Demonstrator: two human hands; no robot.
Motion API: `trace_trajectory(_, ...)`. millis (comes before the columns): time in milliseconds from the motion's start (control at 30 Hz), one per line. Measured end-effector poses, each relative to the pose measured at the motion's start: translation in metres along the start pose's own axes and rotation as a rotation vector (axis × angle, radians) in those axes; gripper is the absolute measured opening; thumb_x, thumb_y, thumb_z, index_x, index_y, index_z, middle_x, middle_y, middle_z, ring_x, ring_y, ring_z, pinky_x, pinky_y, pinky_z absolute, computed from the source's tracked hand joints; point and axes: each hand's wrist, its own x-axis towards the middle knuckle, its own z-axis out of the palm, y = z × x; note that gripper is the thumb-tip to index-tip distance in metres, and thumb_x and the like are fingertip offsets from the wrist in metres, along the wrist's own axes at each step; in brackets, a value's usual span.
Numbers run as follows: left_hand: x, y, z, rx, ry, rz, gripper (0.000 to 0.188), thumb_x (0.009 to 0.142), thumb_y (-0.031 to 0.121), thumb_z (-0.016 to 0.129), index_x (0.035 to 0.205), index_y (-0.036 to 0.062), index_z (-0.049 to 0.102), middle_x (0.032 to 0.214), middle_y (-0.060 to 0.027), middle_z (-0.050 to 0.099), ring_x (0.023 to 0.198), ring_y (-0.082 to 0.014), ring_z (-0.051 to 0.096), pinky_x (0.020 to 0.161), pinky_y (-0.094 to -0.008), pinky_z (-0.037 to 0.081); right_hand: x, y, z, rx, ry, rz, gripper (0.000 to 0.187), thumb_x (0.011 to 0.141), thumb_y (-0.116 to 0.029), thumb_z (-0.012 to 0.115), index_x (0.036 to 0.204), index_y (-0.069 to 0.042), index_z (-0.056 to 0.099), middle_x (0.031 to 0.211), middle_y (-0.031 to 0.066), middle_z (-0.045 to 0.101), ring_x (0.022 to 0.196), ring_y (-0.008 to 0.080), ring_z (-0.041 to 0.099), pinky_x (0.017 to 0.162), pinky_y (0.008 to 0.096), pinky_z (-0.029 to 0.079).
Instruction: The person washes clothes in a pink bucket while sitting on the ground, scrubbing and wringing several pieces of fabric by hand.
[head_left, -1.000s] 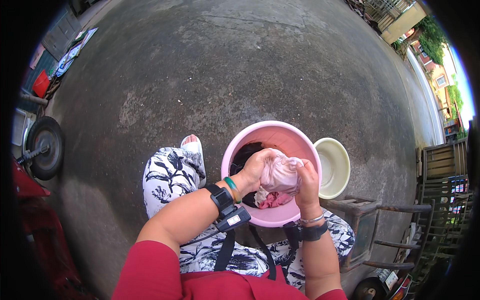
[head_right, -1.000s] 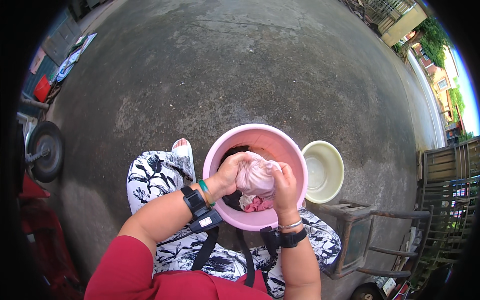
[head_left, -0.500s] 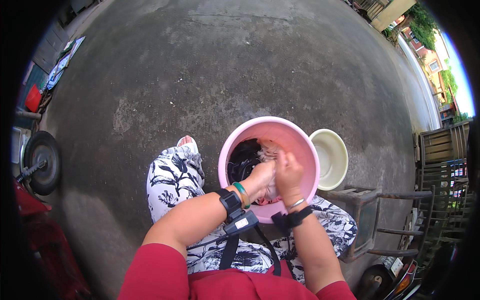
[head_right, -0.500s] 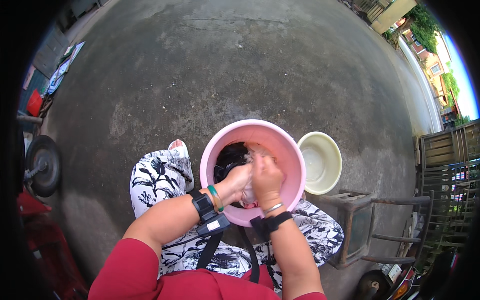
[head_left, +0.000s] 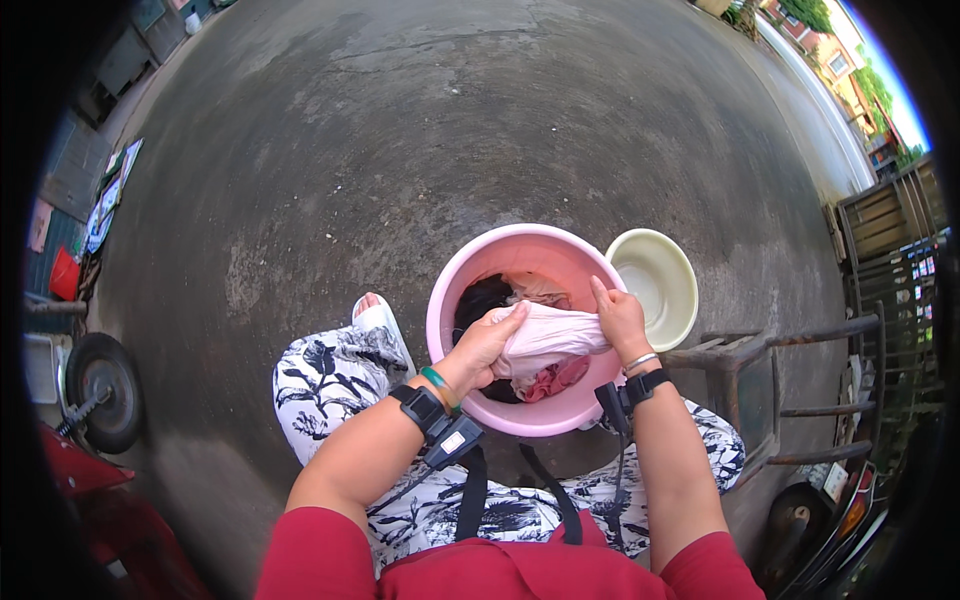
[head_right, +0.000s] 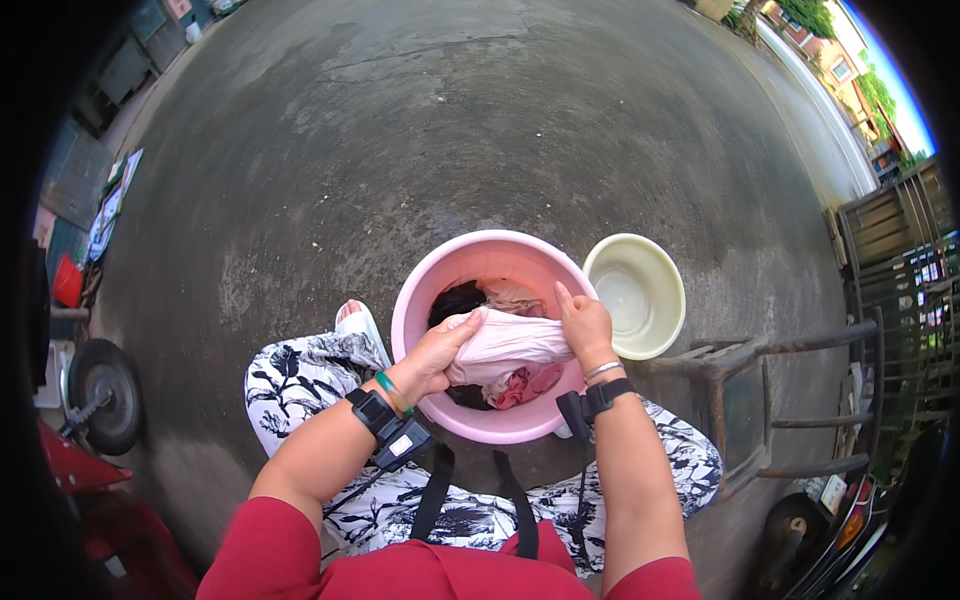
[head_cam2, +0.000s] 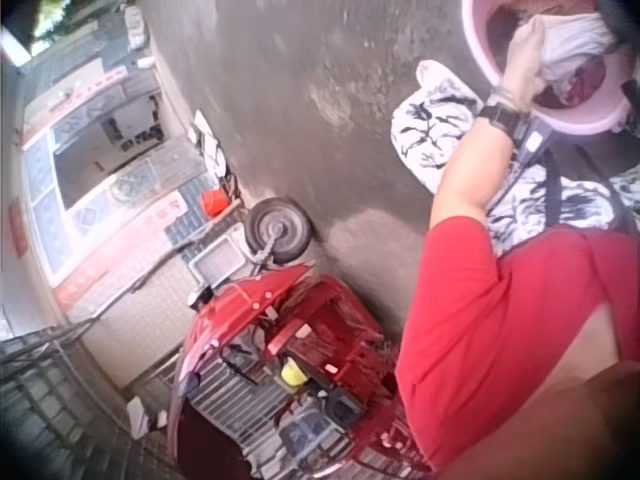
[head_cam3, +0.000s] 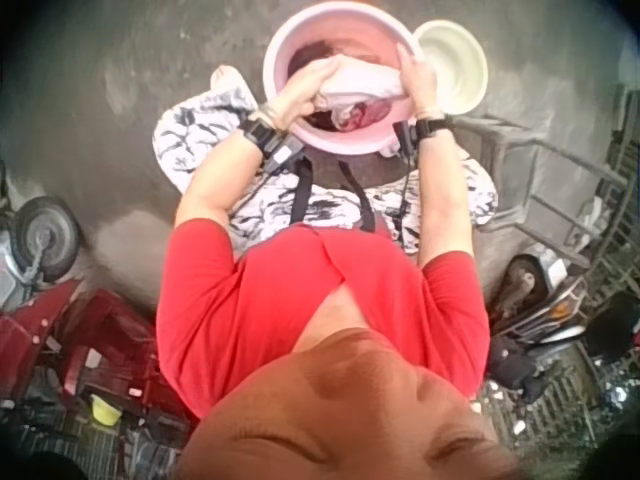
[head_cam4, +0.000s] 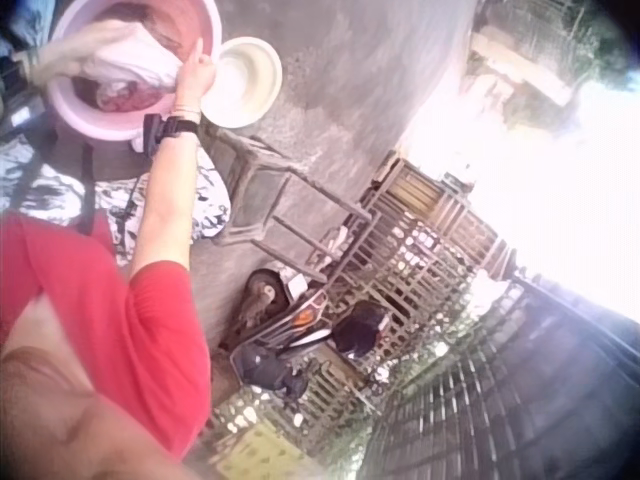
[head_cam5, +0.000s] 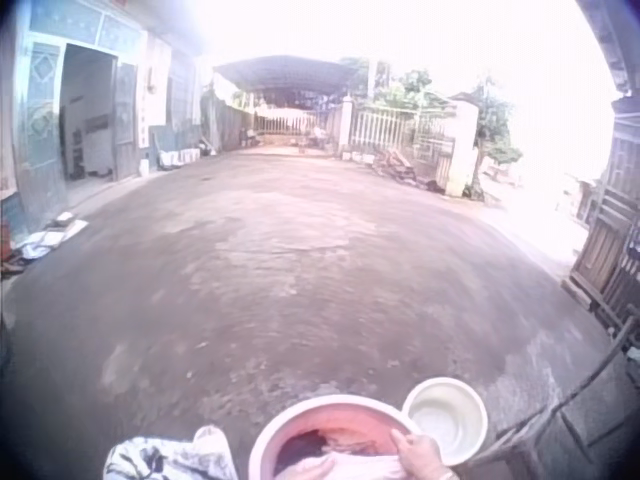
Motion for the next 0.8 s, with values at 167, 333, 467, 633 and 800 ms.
trace_trajectory(167, 0.016, -0.018, -0.030, 0.128, 0.194, 0.062, 0.032, 0.093, 0.031, 0.045, 0.111, 0.0058, 0.052, 0.103, -0.0086, 0.060, 0.092, -0.0171, 0.059, 0.079, -0.0317, 0.049, 0.006, 0.010, 0.002, 0.311, -0.031, -0.057, 0.044, 0.087, -0.038, 0.052, 0.069, 0.001, 0.061, 0.064, 0.0129, 0.060, 0.059, 0.0223, 0.057, 0.058, 0.0323, 0.045)
trace_trajectory(333, 0.016, -0.020, -0.037, 0.188, 0.298, 0.049, 0.034, 0.091, 0.037, 0.048, 0.099, 0.0051, 0.055, 0.082, -0.0077, 0.062, 0.071, -0.0179, 0.061, 0.066, -0.0297, 0.050, 0.011, 0.040, -0.034, 0.721, 0.196, 0.006, 0.031, 0.088, -0.027, 0.053, 0.074, 0.000, 0.061, 0.061, 0.0022, 0.056, 0.052, 0.0071, 0.049, 0.050, 0.0215, 0.040)
trace_trajectory(467, 0.015, -0.019, -0.020, 0.171, 0.266, 0.028, 0.036, 0.091, 0.034, 0.048, 0.109, 0.0033, 0.053, 0.099, -0.0075, 0.061, 0.088, -0.0167, 0.059, 0.080, -0.0293, 0.047, 0.006, 0.123, -0.017, 0.735, 0.281, 0.233, 0.033, 0.087, -0.027, 0.053, 0.069, -0.002, 0.062, 0.054, 0.0003, 0.053, 0.046, 0.0073, 0.046, 0.046, 0.0223, 0.038)
trace_trajectory(633, 0.025, -0.024, -0.016, 0.240, 0.262, -0.038, 0.036, 0.091, 0.031, 0.050, 0.113, 0.0027, 0.053, 0.103, -0.0065, 0.059, 0.092, -0.0153, 0.058, 0.082, -0.0284, 0.046, -0.012, 0.198, 0.046, 0.239, 0.087, 0.393, 0.030, 0.082, -0.033, 0.052, 0.077, -0.007, 0.067, 0.070, 0.0120, 0.064, 0.065, 0.0251, 0.062, 0.063, 0.0353, 0.047)
trace_trajectory(800, 0.024, -0.022, -0.005, 0.256, 0.311, -0.091, 0.032, 0.090, 0.026, 0.051, 0.112, 0.0027, 0.054, 0.103, -0.0064, 0.060, 0.092, -0.0150, 0.058, 0.082, -0.0279, 0.046, -0.023, 0.195, 0.087, 0.031, -0.250, 0.241, 0.025, 0.081, -0.026, 0.051, 0.088, -0.007, 0.066, 0.093, 0.0186, 0.063, 0.090, 0.0318, 0.060, 0.083, 0.0398, 0.046)
